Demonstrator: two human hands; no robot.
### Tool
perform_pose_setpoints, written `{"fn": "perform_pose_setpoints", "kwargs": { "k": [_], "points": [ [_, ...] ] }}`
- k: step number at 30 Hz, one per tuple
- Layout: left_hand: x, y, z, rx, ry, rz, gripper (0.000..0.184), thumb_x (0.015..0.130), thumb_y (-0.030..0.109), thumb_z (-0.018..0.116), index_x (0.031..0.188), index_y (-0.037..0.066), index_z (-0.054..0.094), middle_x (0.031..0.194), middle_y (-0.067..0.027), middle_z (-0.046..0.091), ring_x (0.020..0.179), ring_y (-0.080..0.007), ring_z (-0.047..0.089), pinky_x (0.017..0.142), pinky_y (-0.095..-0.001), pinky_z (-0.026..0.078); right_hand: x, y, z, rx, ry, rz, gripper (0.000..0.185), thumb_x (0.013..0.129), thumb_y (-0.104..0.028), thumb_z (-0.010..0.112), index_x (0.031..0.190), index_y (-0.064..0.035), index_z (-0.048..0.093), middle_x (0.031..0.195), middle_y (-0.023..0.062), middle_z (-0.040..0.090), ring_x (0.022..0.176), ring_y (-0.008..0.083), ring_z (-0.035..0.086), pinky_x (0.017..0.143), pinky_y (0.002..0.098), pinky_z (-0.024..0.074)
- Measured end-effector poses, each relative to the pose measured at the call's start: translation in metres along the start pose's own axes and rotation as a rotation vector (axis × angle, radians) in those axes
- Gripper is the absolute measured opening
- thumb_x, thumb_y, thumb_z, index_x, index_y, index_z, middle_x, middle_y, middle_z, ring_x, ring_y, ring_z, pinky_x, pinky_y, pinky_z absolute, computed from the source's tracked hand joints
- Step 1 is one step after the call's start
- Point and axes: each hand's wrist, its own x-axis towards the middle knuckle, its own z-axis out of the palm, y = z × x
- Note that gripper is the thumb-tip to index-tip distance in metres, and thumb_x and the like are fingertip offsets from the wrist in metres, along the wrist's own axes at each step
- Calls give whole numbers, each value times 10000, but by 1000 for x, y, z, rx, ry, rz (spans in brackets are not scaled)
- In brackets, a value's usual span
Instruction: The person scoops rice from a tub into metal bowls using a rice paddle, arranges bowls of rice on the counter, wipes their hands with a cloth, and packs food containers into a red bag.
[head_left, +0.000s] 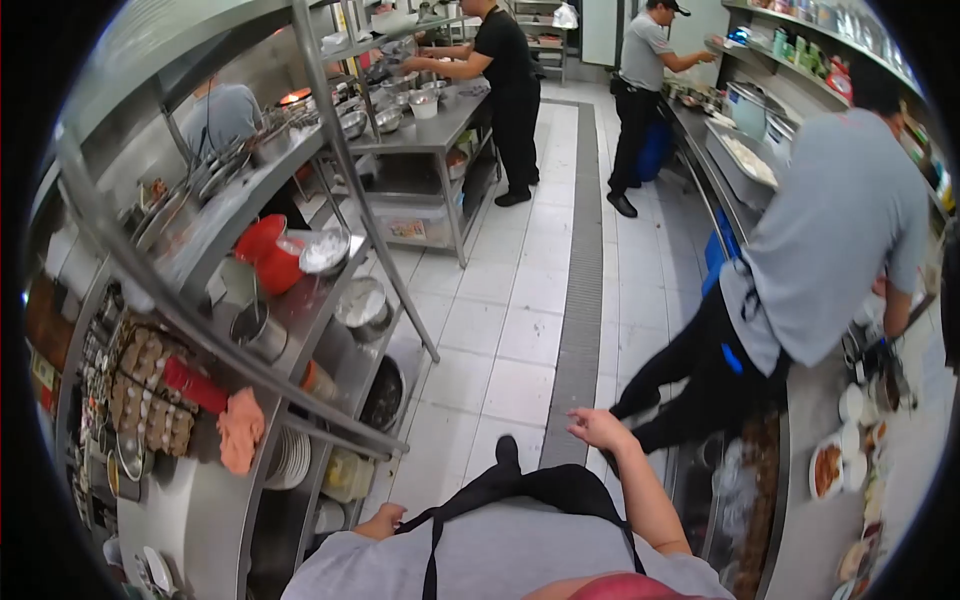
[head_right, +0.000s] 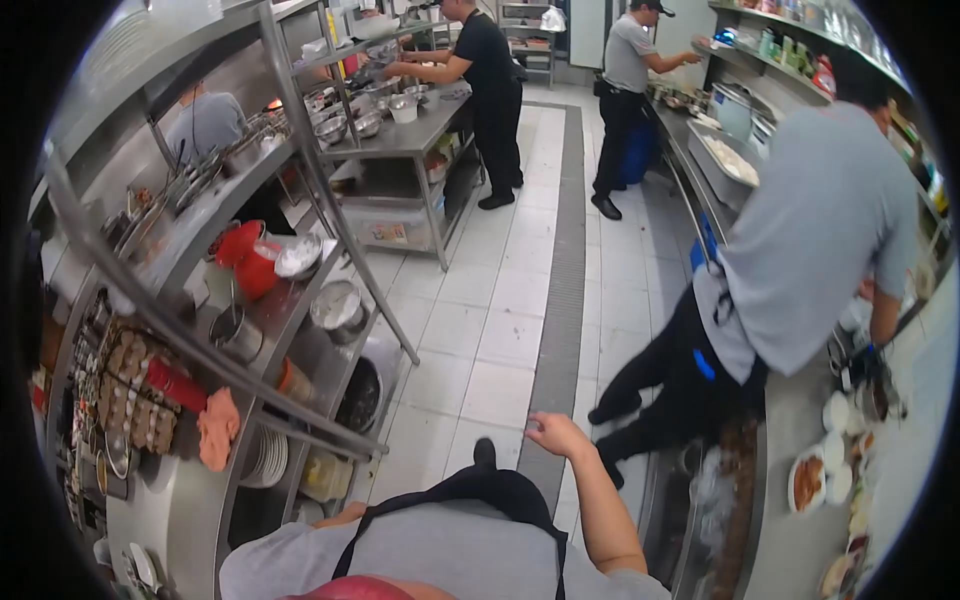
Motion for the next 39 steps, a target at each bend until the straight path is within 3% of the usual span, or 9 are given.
{"fn": "perform_pose_setpoints", "kwargs": {
  "k": [6,8,9,11,20,23,31,37,39],
  "points": [
    [58,230,-78,-54,126,168,246,737,214,511,877,38,613,765,-128,609,674,-266,593,588,-416,454,115,187,16,-309,-270,246,331,675,-247,628,957,-75,621,905,178,609,847,344,583,736,368,472],
    [72,340,-92,693,469,623,308,723,299,461,728,40,629,815,-160,619,783,-281,604,700,-389,467,120,193,-7,-39,-68,293,301,665,-211,660,923,-60,629,854,162,627,759,303,614,689,337,484],
    [-1,419,-94,451,306,394,301,733,286,452,772,50,635,841,-166,616,818,-304,593,721,-394,461,131,205,-13,-30,-82,298,301,665,-211,660,923,-60,629,854,162,627,759,303,614,689,337,484],
    [22,514,-92,281,370,699,327,738,302,506,948,79,618,929,-163,605,884,-316,573,779,-396,448,152,241,-29,277,-42,558,421,684,-376,611,980,-77,620,965,142,609,923,295,570,818,348,440],
    [66,817,23,210,213,1002,356,731,280,574,1006,54,589,724,-66,624,662,-157,576,580,-312,462,358,349,-219,54,40,444,404,680,-357,632,953,-59,621,888,174,617,845,291,597,758,356,469],
    [32,847,39,252,-23,508,392,731,296,585,1065,93,563,731,-44,598,635,-159,563,519,-330,444,465,372,-295,-168,58,158,373,699,-333,631,966,-74,612,826,155,625,780,285,604,700,354,482],
    [93,977,45,-175,52,143,359,744,301,586,1069,158,535,924,-48,540,740,-200,546,639,-404,424,751,338,-488,-43,119,-81,292,721,-243,613,952,-64,606,773,149,620,692,256,595,630,341,469],
    [113,1137,2,-23,-151,204,338,774,328,550,1048,130,537,960,-47,549,819,-213,558,668,-427,435,833,444,-531,70,14,75,309,768,-302,544,957,-64,601,821,138,621,775,310,591,687,346,479],
    [133,1158,-23,517,-72,294,271,788,295,529,971,100,575,946,-68,571,787,-203,586,654,-428,467,825,499,-543,-93,-116,212,333,807,-349,459,917,-73,612,933,148,598,882,325,550,764,409,446]
  ]
}}
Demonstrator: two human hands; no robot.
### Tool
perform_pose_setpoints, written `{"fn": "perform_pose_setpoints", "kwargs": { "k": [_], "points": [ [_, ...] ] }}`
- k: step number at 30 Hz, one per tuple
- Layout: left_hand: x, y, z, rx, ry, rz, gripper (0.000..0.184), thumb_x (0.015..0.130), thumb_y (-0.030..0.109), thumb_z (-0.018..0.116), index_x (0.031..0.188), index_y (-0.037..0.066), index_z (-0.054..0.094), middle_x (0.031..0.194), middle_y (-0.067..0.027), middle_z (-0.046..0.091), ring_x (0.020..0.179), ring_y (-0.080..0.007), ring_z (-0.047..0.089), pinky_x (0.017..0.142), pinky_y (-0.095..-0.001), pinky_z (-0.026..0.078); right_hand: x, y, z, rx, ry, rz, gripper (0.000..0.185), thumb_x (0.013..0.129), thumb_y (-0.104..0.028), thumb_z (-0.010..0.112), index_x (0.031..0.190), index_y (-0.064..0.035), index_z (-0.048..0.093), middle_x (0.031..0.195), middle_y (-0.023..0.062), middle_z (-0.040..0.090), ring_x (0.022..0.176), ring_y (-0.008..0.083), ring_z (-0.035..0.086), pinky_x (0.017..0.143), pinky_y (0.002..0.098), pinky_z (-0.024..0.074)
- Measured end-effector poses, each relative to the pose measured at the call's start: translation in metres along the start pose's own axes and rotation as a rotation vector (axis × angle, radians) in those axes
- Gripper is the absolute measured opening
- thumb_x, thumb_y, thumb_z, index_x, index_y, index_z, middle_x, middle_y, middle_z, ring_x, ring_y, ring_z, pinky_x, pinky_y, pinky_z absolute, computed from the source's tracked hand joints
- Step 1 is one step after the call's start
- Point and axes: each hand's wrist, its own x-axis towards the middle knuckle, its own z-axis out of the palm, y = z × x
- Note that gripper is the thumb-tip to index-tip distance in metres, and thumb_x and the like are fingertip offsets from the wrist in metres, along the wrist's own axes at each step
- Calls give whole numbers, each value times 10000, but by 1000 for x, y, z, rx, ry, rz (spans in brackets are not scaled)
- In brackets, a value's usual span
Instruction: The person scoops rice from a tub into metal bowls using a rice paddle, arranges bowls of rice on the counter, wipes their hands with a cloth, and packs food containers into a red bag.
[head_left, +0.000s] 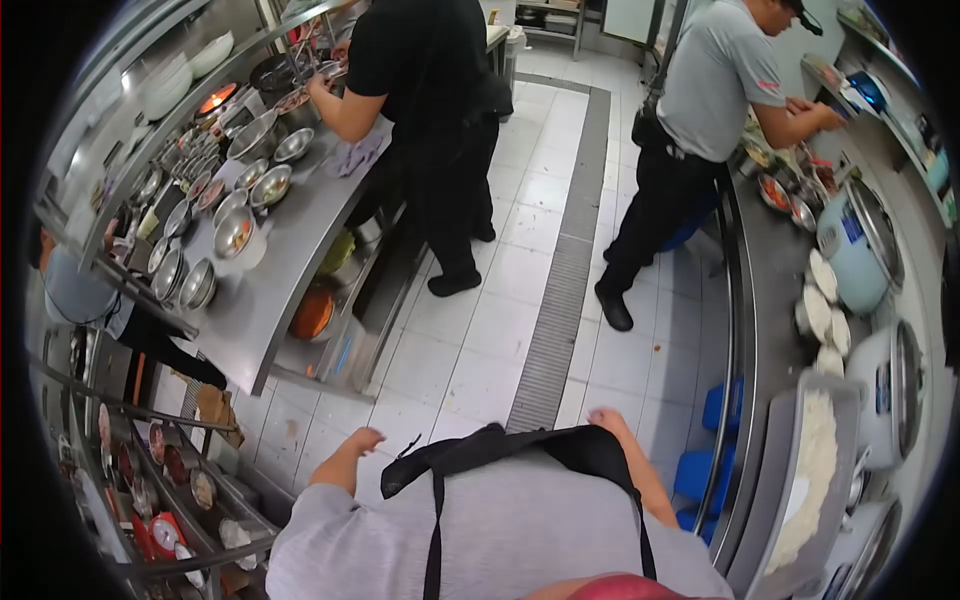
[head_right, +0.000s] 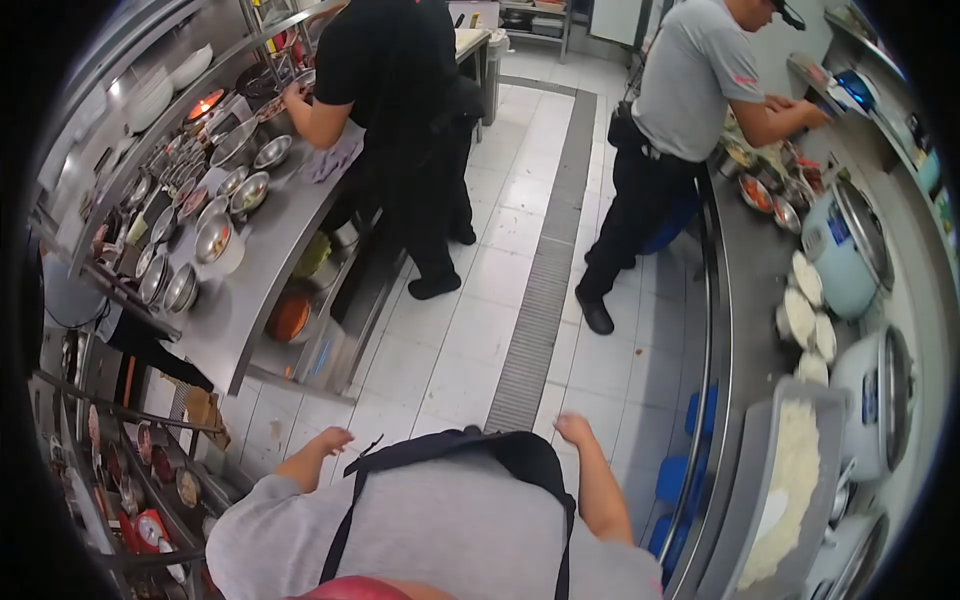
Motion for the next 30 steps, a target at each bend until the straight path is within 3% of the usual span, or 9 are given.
{"fn": "perform_pose_setpoints", "kwargs": {
  "k": [2,4,11,14,16,17,18,23,30],
  "points": [
    [29,-1,-20,265,67,-11,225,785,244,533,911,68,596,904,-84,586,729,-201,601,618,-405,498,-18,57,17,-80,252,96,275,815,-266,421,757,-78,614,825,135,600,775,298,563,661,427,450],
    [55,26,-32,86,151,-90,209,781,230,539,900,69,600,896,-83,589,730,-206,600,597,-403,499,27,298,192,-374,-26,93,231,731,-291,495,683,-109,630,707,112,606,677,274,584,610,399,469],
    [104,286,-91,-912,262,-67,387,764,247,575,1111,84,525,873,-49,582,727,-196,571,558,-300,446,167,223,-62,33,-133,418,213,739,-245,498,764,-70,617,758,141,605,690,287,593,620,406,474],
    [97,406,-147,-570,424,366,406,769,246,596,1119,60,513,972,-82,579,779,-197,570,631,-297,454,307,138,-203,60,-78,314,213,742,-225,498,799,-54,611,780,153,605,696,293,597,624,409,476],
    [77,488,-185,-448,578,580,400,777,224,598,1129,57,507,1021,-99,566,837,-196,568,688,-288,448,426,99,-260,2,132,-20,247,780,-231,472,805,-24,605,843,194,596,795,322,580,691,423,466],
    [59,529,-202,-464,600,641,388,783,206,594,1131,60,506,1040,-105,558,872,-196,567,719,-286,445,471,58,-308,-121,59,-205,266,775,-260,481,721,-14,569,562,130,569,462,206,559,434,356,448],
    [51,560,-212,-462,600,641,388,783,206,594,1131,60,506,1040,-105,558,872,-196,567,719,-286,445,545,47,-315,-191,429,-457,221,768,-215,513,754,-5,579,613,136,588,532,197,583,474,339,463],
    [62,695,-286,-501,272,974,378,801,147,572,1168,105,488,1100,-79,522,940,-170,547,801,-280,421,648,-182,-467,184,126,-491,272,731,-269,579,916,-73,614,813,133,623,763,279,600,724,355,471],
    [132,815,-433,-613,-132,1042,426,839,187,534,1237,98,411,1213,-110,452,1114,-197,449,968,-297,294,805,-240,-533,-134,-112,-667,273,707,-272,622,930,-115,631,966,206,592,995,267,545,880,339,405]
  ]
}}
